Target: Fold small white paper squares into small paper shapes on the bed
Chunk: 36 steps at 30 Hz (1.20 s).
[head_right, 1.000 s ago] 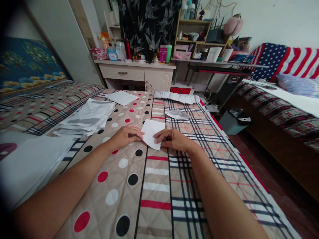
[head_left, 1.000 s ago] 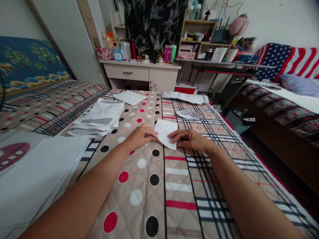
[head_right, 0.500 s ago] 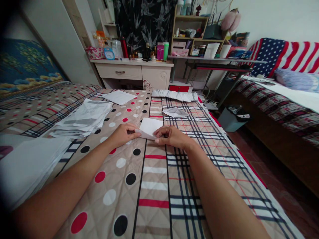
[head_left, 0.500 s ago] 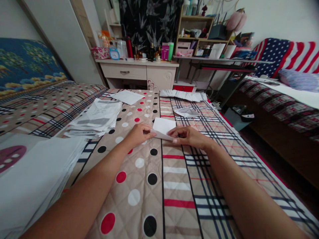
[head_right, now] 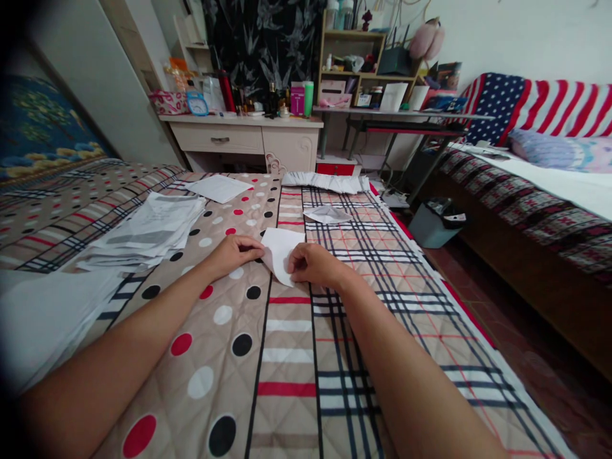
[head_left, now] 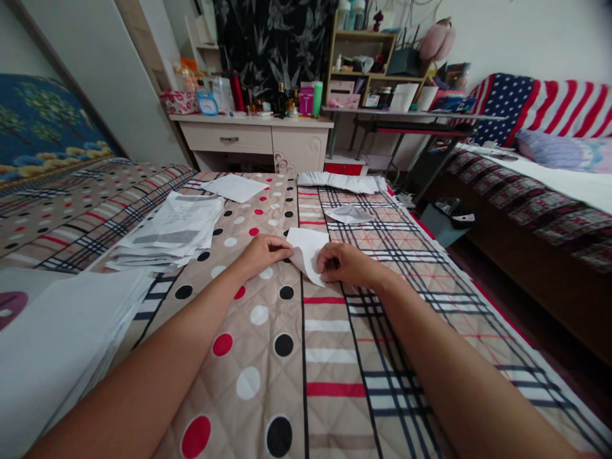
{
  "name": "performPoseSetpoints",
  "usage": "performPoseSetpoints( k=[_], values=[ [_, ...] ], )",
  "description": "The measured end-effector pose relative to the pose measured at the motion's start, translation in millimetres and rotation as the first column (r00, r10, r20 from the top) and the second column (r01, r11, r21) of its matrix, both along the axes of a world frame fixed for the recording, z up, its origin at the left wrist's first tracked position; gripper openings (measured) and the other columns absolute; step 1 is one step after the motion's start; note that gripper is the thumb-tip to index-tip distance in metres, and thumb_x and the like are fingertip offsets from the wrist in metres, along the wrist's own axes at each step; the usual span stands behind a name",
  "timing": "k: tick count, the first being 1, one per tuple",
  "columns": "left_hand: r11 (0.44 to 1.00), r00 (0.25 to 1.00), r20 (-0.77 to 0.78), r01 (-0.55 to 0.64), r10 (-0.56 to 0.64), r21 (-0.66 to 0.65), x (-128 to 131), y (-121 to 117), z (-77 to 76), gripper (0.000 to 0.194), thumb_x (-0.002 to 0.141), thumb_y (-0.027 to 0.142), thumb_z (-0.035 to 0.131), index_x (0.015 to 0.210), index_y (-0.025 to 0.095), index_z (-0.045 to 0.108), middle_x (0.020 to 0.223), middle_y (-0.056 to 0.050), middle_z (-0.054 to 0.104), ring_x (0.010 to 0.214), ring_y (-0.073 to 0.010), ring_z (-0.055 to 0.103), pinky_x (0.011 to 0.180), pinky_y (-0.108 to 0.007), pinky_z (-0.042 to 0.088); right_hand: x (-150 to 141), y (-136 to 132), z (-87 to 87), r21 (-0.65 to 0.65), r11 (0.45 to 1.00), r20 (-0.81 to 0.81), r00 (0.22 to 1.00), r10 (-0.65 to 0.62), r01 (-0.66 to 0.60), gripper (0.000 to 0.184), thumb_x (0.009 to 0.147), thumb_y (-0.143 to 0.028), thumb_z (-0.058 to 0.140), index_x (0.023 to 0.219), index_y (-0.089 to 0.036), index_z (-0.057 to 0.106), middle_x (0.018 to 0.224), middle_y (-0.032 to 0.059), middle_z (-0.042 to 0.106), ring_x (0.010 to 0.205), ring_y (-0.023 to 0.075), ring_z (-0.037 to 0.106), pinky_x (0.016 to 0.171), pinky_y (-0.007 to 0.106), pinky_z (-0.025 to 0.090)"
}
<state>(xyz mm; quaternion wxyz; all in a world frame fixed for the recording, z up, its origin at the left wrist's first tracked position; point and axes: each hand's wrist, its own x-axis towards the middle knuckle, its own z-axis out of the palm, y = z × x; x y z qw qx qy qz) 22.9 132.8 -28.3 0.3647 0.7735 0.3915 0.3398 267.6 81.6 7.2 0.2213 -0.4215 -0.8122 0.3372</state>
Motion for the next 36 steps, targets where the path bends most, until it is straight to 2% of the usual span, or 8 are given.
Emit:
performPoseSetpoints(
  k=[5,14,27,36],
  values=[
    [0.992,0.993,-0.061,-0.099,0.104,0.083,9,4,-2.5,0.019,0.074,0.033,0.069,0.082,0.016,0.075,0.086,-0.005,0.072,0.078,-0.0169,0.065,0.072,-0.027,0.05,2,1,-3.9,-0.021,0.996,-0.027,0.996,-0.084,0.084,0.016,0.059,-0.01,0.073,0.072,-0.018,0.066,0.077,-0.0005,0.064,0.076,0.015,0.058,0.07,0.025,0.045],
    [0.988,0.979,-0.155,-0.118,0.132,0.095,19,3,-1.4,0.021,0.07,0.038,0.072,0.078,0.019,0.075,0.078,-0.002,0.072,0.071,-0.0159,0.063,0.067,-0.026,0.047,4,3,-7.1,-0.004,0.991,-0.03,0.99,-0.137,0.137,0.024,0.055,-0.014,0.078,0.075,-0.017,0.063,0.08,-0.0015,0.06,0.074,0.0136,0.055,0.068,0.025,0.043],
    [0.973,0.961,-0.234,-0.099,0.149,0.21,20,5,-5.9,0.02,0.069,0.039,0.073,0.079,0.021,0.075,0.08,-0.003,0.069,0.069,-0.0155,0.06,0.067,-0.027,0.047,10,5,-11.3,-0.089,0.992,-0.135,0.986,-0.1,0.088,0.027,0.057,-0.02,0.079,0.079,-0.018,0.062,0.085,-0.0007,0.063,0.074,0.013,0.056,0.067,0.025,0.044],
    [0.974,0.968,-0.2,-0.112,0.152,0.197,20,4,-8.2,0.019,0.069,0.037,0.074,0.079,0.02,0.075,0.08,-0.003,0.07,0.071,-0.0159,0.062,0.067,-0.027,0.047,11,5,-11.6,-0.162,0.983,-0.2,0.973,-0.117,0.085,0.028,0.055,-0.019,0.078,0.077,-0.018,0.062,0.085,-0.0006,0.063,0.072,0.0122,0.055,0.066,0.025,0.044]
  ],
)
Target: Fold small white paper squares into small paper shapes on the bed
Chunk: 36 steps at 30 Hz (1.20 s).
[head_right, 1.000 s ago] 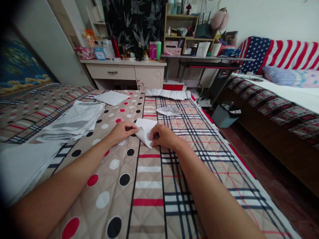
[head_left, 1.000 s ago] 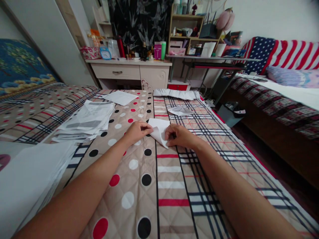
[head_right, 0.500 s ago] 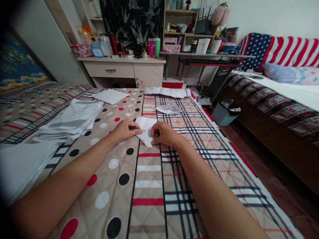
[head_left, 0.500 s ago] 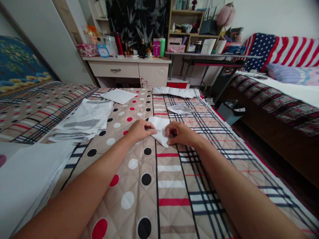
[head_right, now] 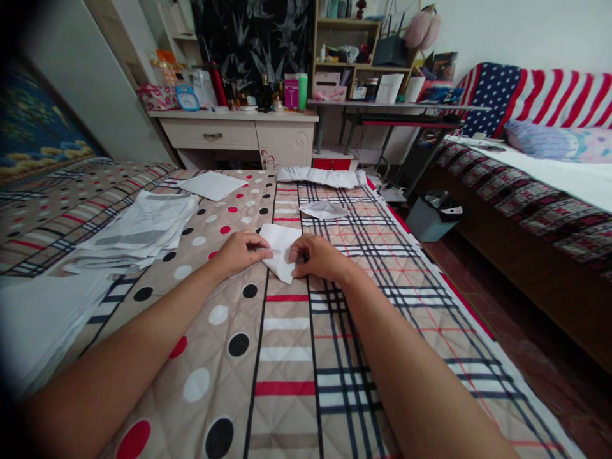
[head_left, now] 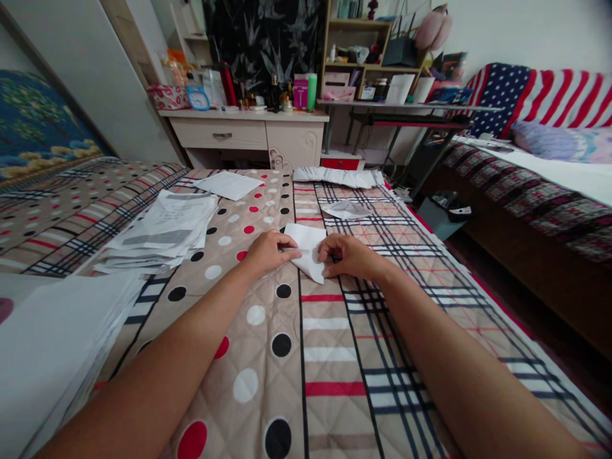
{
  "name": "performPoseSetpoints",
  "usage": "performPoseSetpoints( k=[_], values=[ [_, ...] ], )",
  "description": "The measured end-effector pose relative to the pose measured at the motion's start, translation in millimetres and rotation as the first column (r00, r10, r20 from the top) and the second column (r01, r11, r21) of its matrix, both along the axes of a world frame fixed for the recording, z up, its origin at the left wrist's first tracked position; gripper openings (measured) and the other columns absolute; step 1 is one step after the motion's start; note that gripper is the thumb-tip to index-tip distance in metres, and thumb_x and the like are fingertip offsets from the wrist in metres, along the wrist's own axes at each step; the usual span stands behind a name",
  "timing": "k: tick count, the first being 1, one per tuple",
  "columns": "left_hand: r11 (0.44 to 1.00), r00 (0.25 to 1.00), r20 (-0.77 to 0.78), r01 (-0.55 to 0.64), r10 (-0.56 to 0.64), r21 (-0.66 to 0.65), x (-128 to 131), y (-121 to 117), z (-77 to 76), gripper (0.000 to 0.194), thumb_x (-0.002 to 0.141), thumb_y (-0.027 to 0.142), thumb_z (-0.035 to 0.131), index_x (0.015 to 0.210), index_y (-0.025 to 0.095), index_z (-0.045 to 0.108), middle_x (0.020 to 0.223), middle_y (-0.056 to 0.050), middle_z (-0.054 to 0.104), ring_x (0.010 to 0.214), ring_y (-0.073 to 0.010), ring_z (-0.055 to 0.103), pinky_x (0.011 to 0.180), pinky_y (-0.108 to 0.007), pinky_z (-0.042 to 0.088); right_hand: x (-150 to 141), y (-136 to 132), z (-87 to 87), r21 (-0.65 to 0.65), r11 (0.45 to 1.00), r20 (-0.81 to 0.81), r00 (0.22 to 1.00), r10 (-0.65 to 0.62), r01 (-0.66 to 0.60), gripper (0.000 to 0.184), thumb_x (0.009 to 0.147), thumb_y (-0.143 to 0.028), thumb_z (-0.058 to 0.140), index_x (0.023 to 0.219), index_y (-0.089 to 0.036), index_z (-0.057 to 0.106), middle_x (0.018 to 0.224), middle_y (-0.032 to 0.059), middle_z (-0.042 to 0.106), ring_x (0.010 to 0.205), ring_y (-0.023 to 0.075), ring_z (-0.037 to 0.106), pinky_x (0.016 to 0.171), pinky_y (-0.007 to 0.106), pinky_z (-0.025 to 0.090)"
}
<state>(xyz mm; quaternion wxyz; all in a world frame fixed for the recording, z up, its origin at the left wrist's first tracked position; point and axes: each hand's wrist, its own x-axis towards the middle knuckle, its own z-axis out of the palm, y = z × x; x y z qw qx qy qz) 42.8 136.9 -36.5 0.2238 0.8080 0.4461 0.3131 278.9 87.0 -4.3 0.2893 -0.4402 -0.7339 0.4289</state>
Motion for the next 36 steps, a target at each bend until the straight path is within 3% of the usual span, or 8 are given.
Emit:
performPoseSetpoints(
  k=[17,24,29,31,34,36],
  values=[
    [1.0,0.999,0.038,0.017,-0.016,-0.01,-1,-2,2.2,0.019,0.069,0.035,0.074,0.079,0.019,0.074,0.081,-0.003,0.07,0.072,-0.0159,0.063,0.069,-0.027,0.048,1,1,-1.3,-0.002,1.0,-0.026,1.0,0.011,-0.011,0.027,0.056,-0.019,0.077,0.079,-0.017,0.063,0.085,0.0,0.063,0.072,0.0122,0.056,0.067,0.025,0.045],
    [0.999,0.997,0.056,0.046,-0.046,0.002,-3,-1,4.2,0.017,0.079,0.032,0.064,0.077,0.018,0.073,0.079,-0.004,0.07,0.073,-0.016,0.062,0.069,-0.027,0.047,0,-1,1.3,0.032,0.999,0.032,0.999,0.012,-0.013,0.025,0.058,-0.019,0.075,0.08,-0.017,0.063,0.09,0.0011,0.064,0.077,0.0136,0.058,0.07,0.026,0.046],
    [0.99,0.996,0.037,0.078,-0.083,0.12,-5,-2,7.9,0.02,0.08,0.032,0.065,0.067,0.018,0.069,0.072,-0.002,0.067,0.075,-0.0162,0.059,0.073,-0.029,0.045,-4,-2,10.3,0.074,0.995,0.099,0.993,0.062,-0.07,0.014,0.07,-0.029,0.07,0.075,-0.017,0.064,0.083,0.0023,0.064,0.077,0.0152,0.058,0.072,0.027,0.046],
    [0.986,0.995,0.025,0.089,-0.094,0.143,-6,-2,9.3,0.021,0.08,0.033,0.064,0.065,0.018,0.067,0.071,-0.002,0.066,0.076,-0.0164,0.058,0.075,-0.029,0.044,-9,-5,15.4,0.073,0.993,0.142,0.987,0.079,-0.09,0.021,0.074,-0.038,0.067,0.071,-0.017,0.064,0.077,0.0025,0.062,0.076,0.0159,0.057,0.069,0.027,0.045],
    [0.986,0.996,0.01,0.091,-0.094,0.137,-6,-3,10.1,0.022,0.081,0.032,0.064,0.063,0.019,0.066,0.07,-0.002,0.066,0.076,-0.0167,0.057,0.076,-0.03,0.044,-23,-11,18.1,0.077,0.996,0.221,0.975,0.015,-0.033,0.034,0.074,-0.049,0.067,0.065,-0.017,0.063,0.071,0.003,0.059,0.069,0.0155,0.054,0.063,0.027,0.043],
    [0.987,0.997,-0.002,0.082,-0.083,0.137,-6,-3,9.8,0.022,0.08,0.033,0.064,0.063,0.019,0.065,0.07,-0.002,0.065,0.077,-0.0171,0.057,0.077,-0.031,0.044,-33,-16,15.1,0.132,0.988,0.257,0.959,-0.117,0.085,0.036,0.071,-0.05,0.07,0.064,-0.016,0.062,0.078,0.0042,0.058,0.069,0.0149,0.053,0.063,0.027,0.044]
  ],
)
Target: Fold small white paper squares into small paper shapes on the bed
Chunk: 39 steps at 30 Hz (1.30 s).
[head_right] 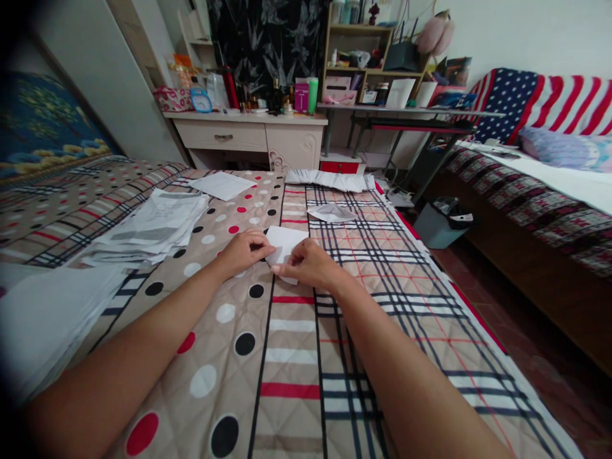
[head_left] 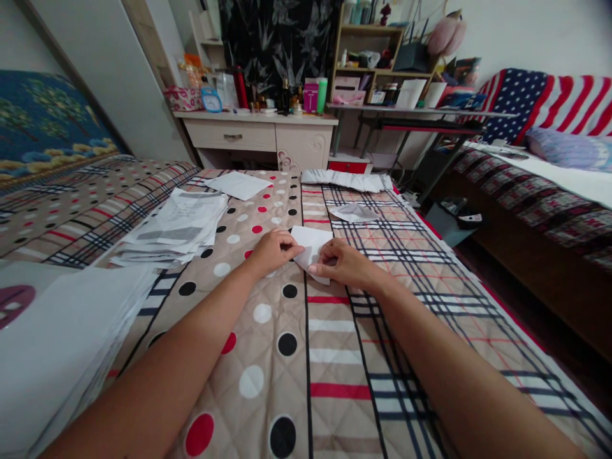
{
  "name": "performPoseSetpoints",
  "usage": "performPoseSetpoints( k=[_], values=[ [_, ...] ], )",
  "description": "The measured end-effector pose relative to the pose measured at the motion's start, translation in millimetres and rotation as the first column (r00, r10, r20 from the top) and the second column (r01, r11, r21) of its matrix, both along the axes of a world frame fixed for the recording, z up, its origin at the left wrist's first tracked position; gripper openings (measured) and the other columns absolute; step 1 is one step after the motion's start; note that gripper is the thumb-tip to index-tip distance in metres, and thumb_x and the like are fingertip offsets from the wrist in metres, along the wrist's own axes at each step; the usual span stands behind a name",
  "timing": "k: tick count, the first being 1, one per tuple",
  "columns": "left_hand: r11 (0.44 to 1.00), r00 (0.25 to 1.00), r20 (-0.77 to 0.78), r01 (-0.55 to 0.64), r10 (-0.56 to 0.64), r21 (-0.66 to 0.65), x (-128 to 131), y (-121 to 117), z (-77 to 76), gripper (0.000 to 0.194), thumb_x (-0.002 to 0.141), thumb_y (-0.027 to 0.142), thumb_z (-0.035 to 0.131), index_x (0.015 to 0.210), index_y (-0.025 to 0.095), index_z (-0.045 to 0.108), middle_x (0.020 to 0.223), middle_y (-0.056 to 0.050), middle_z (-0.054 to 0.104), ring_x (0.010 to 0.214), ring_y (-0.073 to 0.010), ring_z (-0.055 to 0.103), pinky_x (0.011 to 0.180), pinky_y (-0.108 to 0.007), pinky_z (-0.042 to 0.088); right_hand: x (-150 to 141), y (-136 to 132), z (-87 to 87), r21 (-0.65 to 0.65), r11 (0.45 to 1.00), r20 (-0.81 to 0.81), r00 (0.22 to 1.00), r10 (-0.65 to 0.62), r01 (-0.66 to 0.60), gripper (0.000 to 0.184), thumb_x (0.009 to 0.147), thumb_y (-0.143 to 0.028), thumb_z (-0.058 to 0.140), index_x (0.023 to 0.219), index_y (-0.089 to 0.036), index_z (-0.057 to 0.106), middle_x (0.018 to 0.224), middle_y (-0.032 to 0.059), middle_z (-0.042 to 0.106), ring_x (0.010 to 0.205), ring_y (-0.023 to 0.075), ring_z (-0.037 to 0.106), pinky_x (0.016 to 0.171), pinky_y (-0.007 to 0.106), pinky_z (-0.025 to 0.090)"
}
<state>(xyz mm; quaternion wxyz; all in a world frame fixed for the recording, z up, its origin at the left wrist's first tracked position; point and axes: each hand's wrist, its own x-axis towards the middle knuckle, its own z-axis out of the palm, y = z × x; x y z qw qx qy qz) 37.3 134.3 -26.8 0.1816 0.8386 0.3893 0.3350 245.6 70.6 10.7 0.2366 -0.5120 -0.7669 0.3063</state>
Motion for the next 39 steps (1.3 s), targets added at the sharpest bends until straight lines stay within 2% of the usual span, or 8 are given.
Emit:
performPoseSetpoints(
  k=[4,11,17,20,25,31,34,39],
  values=[
    [1.0,1.0,0.01,-0.015,0.015,-0.003,0,2,-1.6,0.024,0.08,0.033,0.064,0.061,0.018,0.064,0.073,-0.003,0.065,0.08,-0.0179,0.057,0.08,-0.032,0.044,-16,-6,-10.6,0.122,0.982,0.015,0.989,-0.145,0.142,0.027,0.068,-0.04,0.075,0.063,-0.015,0.064,0.09,0.0067,0.056,0.075,0.0164,0.054,0.072,0.03,0.046],
    [0.998,0.999,0.031,0.023,-0.021,-0.062,-2,6,-3.7,0.029,0.082,0.034,0.06,0.058,0.017,0.062,0.076,-0.004,0.064,0.078,-0.0164,0.057,0.075,-0.03,0.045,-21,-7,-11.9,0.115,0.98,-0.001,0.987,-0.164,0.163,0.014,0.068,-0.019,0.07,0.057,-0.017,0.061,0.09,0.0067,0.054,0.082,0.0173,0.055,0.083,0.032,0.046],
    [0.996,1.0,0.022,0.012,-0.01,-0.088,-2,6,-3.2,0.029,0.077,0.035,0.067,0.055,0.017,0.06,0.074,-0.003,0.063,0.075,-0.0158,0.057,0.074,-0.029,0.045,-18,-8,-7.0,0.023,0.989,0.013,0.989,-0.147,0.147,0.017,0.065,-0.02,0.075,0.056,-0.016,0.061,0.1,0.0085,0.056,0.08,0.0155,0.055,0.076,0.03,0.046],
    [0.996,1.0,0.007,0.017,-0.017,-0.088,-1,4,-1.1,0.028,0.073,0.033,0.072,0.054,0.017,0.059,0.071,-0.003,0.062,0.074,-0.0159,0.056,0.072,-0.029,0.045,-9,-5,-3.9,-0.066,0.994,-0.016,0.996,-0.091,0.09,0.019,0.06,-0.023,0.08,0.06,-0.016,0.062,0.104,0.008,0.058,0.077,0.0144,0.055,0.071,0.029,0.046],
    [0.998,1.0,-0.029,-0.012,0.01,-0.066,0,3,0.5,0.027,0.069,0.032,0.074,0.054,0.017,0.057,0.072,-0.002,0.06,0.072,-0.0153,0.055,0.07,-0.028,0.044,14,5,-0.4,-0.218,0.965,-0.142,0.983,0.116,-0.145,0.024,0.052,-0.019,0.083,0.068,-0.018,0.065,0.093,0.0034,0.063,0.08,0.0153,0.057,0.07,0.026,0.048],
    [0.998,0.999,-0.031,-0.026,0.024,-0.061,1,3,0.2,0.026,0.069,0.032,0.074,0.055,0.017,0.058,0.073,-0.002,0.061,0.074,-0.0162,0.057,0.073,-0.029,0.044,26,11,3.5,-0.189,0.953,-0.112,0.969,0.219,-0.237,0.02,0.052,-0.015,0.083,0.068,-0.019,0.072,0.118,0.0061,0.054,0.096,0.0185,0.057,0.082,0.029,0.05],
    [0.997,1.0,-0.023,-0.018,0.016,-0.07,1,3,-0.1,0.026,0.069,0.032,0.074,0.055,0.017,0.058,0.073,-0.002,0.061,0.073,-0.016,0.057,0.073,-0.03,0.043,27,10,4.7,-0.18,0.948,-0.103,0.963,0.248,-0.263,0.019,0.055,-0.018,0.084,0.071,-0.02,0.074,0.117,0.0059,0.054,0.101,0.0199,0.056,0.089,0.031,0.048],
    [0.992,0.999,-0.004,0.039,-0.04,-0.118,-3,4,2.2,0.024,0.076,0.032,0.067,0.057,0.017,0.063,0.077,-0.003,0.061,0.076,-0.016,0.056,0.073,-0.03,0.042,26,9,3.9,-0.133,0.956,-0.081,0.964,0.254,-0.263,0.012,0.07,-0.032,0.076,0.073,-0.021,0.074,0.114,0.006,0.055,0.102,0.0195,0.056,0.093,0.032,0.045]
  ],
)
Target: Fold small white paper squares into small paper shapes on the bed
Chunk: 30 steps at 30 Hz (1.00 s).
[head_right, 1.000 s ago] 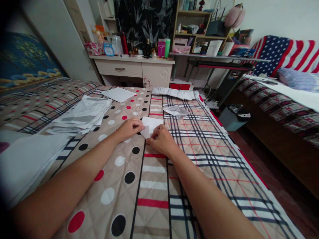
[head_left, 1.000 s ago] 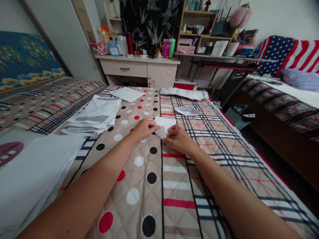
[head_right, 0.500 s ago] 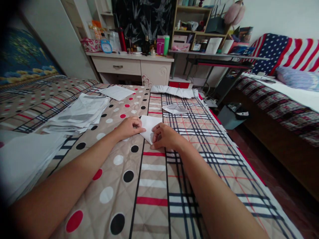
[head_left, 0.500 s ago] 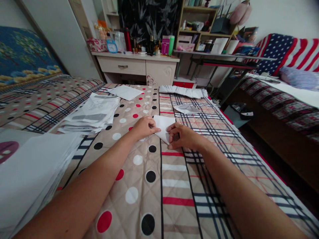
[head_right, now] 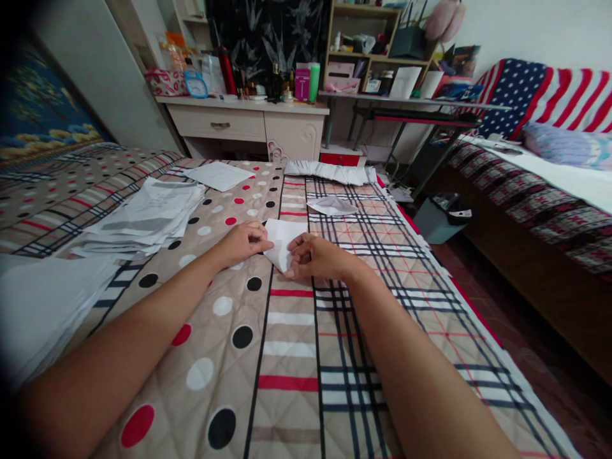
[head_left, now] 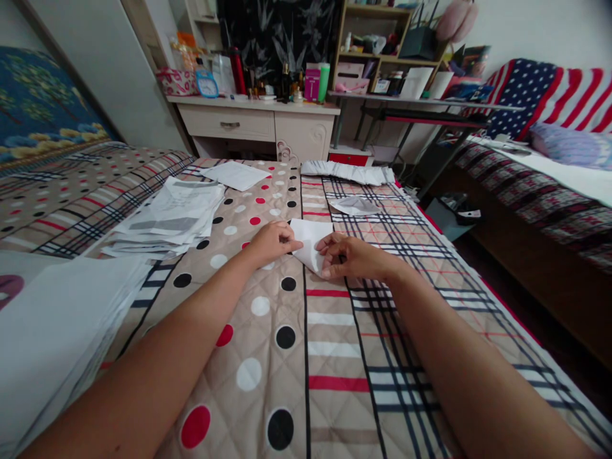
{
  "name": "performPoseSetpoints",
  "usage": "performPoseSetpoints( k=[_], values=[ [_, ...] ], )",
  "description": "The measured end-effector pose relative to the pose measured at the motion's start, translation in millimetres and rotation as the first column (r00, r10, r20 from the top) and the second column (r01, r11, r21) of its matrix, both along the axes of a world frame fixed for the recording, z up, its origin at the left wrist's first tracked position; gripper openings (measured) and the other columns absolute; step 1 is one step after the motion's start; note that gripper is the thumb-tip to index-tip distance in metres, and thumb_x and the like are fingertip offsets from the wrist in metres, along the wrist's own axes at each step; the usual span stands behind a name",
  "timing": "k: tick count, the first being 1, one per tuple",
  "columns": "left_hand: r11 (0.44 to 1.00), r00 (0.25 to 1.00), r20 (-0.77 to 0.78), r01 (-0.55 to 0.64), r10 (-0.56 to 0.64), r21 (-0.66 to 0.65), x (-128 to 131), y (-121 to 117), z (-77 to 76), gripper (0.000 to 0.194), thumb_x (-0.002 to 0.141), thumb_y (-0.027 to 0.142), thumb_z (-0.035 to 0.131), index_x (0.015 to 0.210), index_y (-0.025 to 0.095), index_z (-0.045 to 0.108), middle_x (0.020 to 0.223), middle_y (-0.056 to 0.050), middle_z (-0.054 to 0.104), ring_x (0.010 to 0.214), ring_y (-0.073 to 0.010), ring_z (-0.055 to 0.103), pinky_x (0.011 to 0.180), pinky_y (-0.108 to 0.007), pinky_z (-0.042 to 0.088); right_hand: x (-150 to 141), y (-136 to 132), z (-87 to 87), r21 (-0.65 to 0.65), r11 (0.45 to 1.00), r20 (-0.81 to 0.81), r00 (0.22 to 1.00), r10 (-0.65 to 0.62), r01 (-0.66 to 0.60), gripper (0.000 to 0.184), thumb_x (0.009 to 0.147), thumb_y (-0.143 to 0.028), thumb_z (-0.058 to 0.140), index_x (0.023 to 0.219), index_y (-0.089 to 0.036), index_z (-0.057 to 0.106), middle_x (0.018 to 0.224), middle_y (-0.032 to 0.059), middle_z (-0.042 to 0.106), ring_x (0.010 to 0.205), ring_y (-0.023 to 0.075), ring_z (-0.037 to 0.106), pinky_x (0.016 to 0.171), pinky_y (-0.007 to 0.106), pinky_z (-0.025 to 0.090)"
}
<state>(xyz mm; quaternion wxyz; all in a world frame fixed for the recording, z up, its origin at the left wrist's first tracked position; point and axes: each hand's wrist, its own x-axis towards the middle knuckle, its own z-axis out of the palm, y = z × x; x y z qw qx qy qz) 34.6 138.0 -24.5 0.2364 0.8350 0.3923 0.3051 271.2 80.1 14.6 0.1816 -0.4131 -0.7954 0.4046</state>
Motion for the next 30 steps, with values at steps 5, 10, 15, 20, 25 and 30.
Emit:
performPoseSetpoints(
  k=[5,10,15,20,25,30],
  values=[
    [0.99,0.99,-0.031,0.138,-0.138,-0.016,-5,1,4.4,0.03,0.084,0.034,0.057,0.06,0.018,0.066,0.078,-0.003,0.06,0.081,-0.0166,0.055,0.076,-0.029,0.041,-9,-1,-2.9,0.05,0.995,0.006,0.996,-0.088,0.087,0.004,0.073,-0.022,0.069,0.071,-0.019,0.071,0.107,0.0062,0.061,0.091,0.0184,0.059,0.085,0.032,0.048],
    [0.991,0.99,-0.075,0.124,-0.121,0.045,-4,1,2.6,0.028,0.084,0.036,0.059,0.063,0.019,0.065,0.079,-0.002,0.06,0.084,-0.0171,0.054,0.081,-0.031,0.04,-32,-11,-7.8,0.235,0.925,0.103,0.939,-0.328,0.297,0.007,0.07,-0.023,0.069,0.066,-0.017,0.068,0.09,0.0076,0.064,0.076,0.0192,0.059,0.068,0.03,0.045],
    [0.994,0.992,-0.087,0.096,-0.091,0.051,-3,-1,1.7,0.029,0.082,0.039,0.061,0.063,0.018,0.063,0.081,-0.002,0.06,0.086,-0.0177,0.053,0.084,-0.032,0.04,-51,-26,-0.7,0.327,0.863,0.325,0.812,-0.485,0.385,0.019,0.075,-0.037,0.064,0.074,-0.019,0.07,0.082,0.0065,0.068,0.07,0.0169,0.059,0.061,0.027,0.038],
    [0.996,0.996,-0.065,0.064,-0.06,0.066,-1,-1,1.0,0.027,0.079,0.038,0.066,0.062,0.017,0.061,0.079,-0.003,0.06,0.083,-0.0177,0.055,0.081,-0.032,0.041,-58,-34,5.5,0.287,0.863,0.43,0.749,-0.504,0.416,0.017,0.075,-0.035,0.06,0.073,-0.022,0.071,0.068,0.0024,0.068,0.06,0.0148,0.057,0.054,0.026,0.031],
    [0.997,0.998,-0.054,0.023,-0.019,0.073,1,-2,-2.7,0.026,0.075,0.038,0.071,0.063,0.017,0.062,0.08,-0.003,0.062,0.082,-0.0178,0.056,0.08,-0.032,0.042,-59,-35,2.9,0.289,0.85,0.408,0.746,-0.526,0.441,0.014,0.072,-0.033,0.061,0.068,-0.023,0.071,0.065,0.0022,0.068,0.058,0.0144,0.057,0.052,0.025,0.031],
    [0.997,0.998,-0.057,-0.02,0.025,0.075,2,-2,-5.0,0.026,0.07,0.04,0.075,0.063,0.017,0.063,0.08,-0.003,0.062,0.081,-0.0182,0.056,0.077,-0.032,0.043,-55,-33,0.1,0.267,0.869,0.383,0.781,-0.493,0.417,0.013,0.071,-0.029,0.061,0.065,-0.02,0.069,0.062,0.0025,0.066,0.056,0.0133,0.056,0.053,0.024,0.032]
  ],
)
